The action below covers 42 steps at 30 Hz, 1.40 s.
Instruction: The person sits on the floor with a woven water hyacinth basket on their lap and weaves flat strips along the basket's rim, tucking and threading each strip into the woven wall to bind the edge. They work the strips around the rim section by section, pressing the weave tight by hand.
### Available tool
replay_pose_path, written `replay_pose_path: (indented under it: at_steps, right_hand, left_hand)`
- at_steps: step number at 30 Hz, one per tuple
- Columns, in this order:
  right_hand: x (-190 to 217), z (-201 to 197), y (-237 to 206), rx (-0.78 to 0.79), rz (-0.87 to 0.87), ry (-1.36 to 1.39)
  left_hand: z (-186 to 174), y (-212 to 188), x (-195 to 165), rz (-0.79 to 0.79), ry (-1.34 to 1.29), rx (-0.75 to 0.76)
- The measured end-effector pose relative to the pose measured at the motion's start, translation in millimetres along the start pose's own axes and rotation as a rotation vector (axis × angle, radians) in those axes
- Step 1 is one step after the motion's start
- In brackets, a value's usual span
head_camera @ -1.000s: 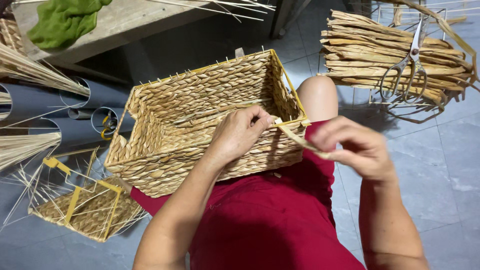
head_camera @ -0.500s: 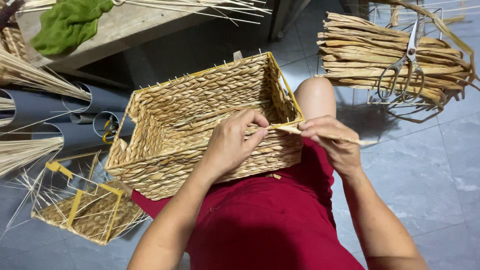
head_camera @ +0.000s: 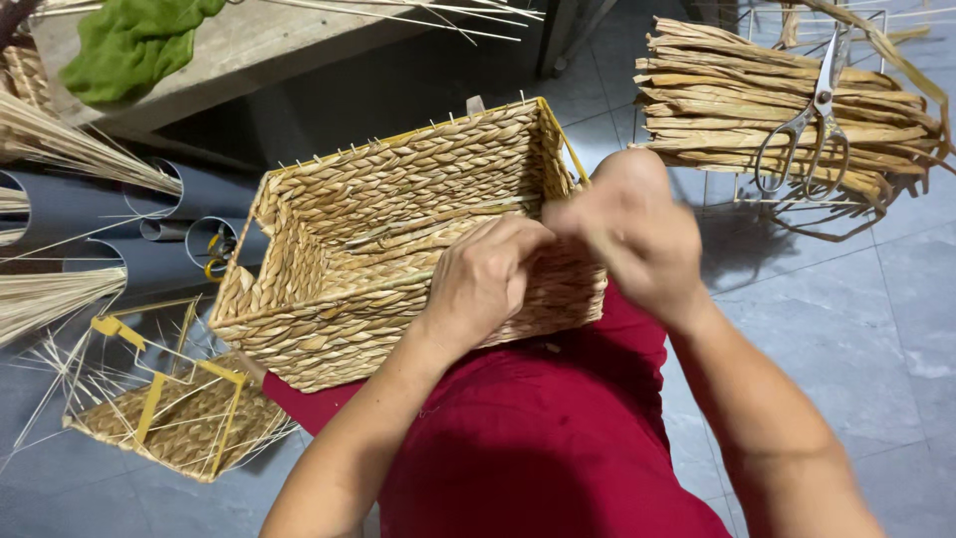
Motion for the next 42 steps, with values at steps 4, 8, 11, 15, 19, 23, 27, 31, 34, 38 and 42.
replay_pose_path:
  at_steps: [4, 8, 11, 15, 19, 23, 27, 31, 34, 38, 42]
  right_hand:
    - [-23, 21, 64, 0.055, 0.16, 0.186]
    - [-34, 18, 82, 0.144, -0.114, 0.0]
    - [-39, 7, 75, 0.027, -0.376, -0.433]
    - [-45, 4, 64, 0.22, -0.017, -0.295]
    - [-52, 7, 56, 0.506, 0.5, 0.38]
    - [-58, 19, 51, 0.607, 0.613, 0.332]
    - [-62, 27, 49, 0.513, 0.409, 0.267]
    - [-63, 26, 50, 0.547, 0.462, 0.158]
    - [-59, 25, 48, 0.645, 0.488, 0.127]
    - [-52, 23, 45, 0.722, 0.388, -0.039]
    - [-44, 5, 41, 0.622, 0.106, -0.189]
  left_hand:
    - [-2, 6, 0, -0.372, 0.047, 0.123]
    - [0, 10, -3, -0.283, 0.046, -0.018]
    - [1, 10, -2, -0.233, 0.041, -0.03]
    - [7, 14, 2, -0.204, 0.093, -0.053]
    - [15, 14, 4, -0.191, 0.185, 0.01]
    - [17, 9, 6, -0.164, 0.2, 0.028]
    - [16, 7, 7, -0.173, 0.158, 0.046]
    - [14, 7, 6, -0.19, 0.087, 0.011]
    - [13, 7, 6, -0.182, 0.069, 0.014]
    - [6, 7, 7, -0.225, -0.044, 0.035]
    - [1, 7, 8, -0.373, -0.205, 0.045]
Point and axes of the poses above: each hand's wrist, its own y-axis towards the middle knuckle, its own z-axis out of the palm, x = y × z, the point moved 1 cm from there along y, towards the middle knuckle, and after that the axes turned 14 degrees about -y, right-handed, at the moved point
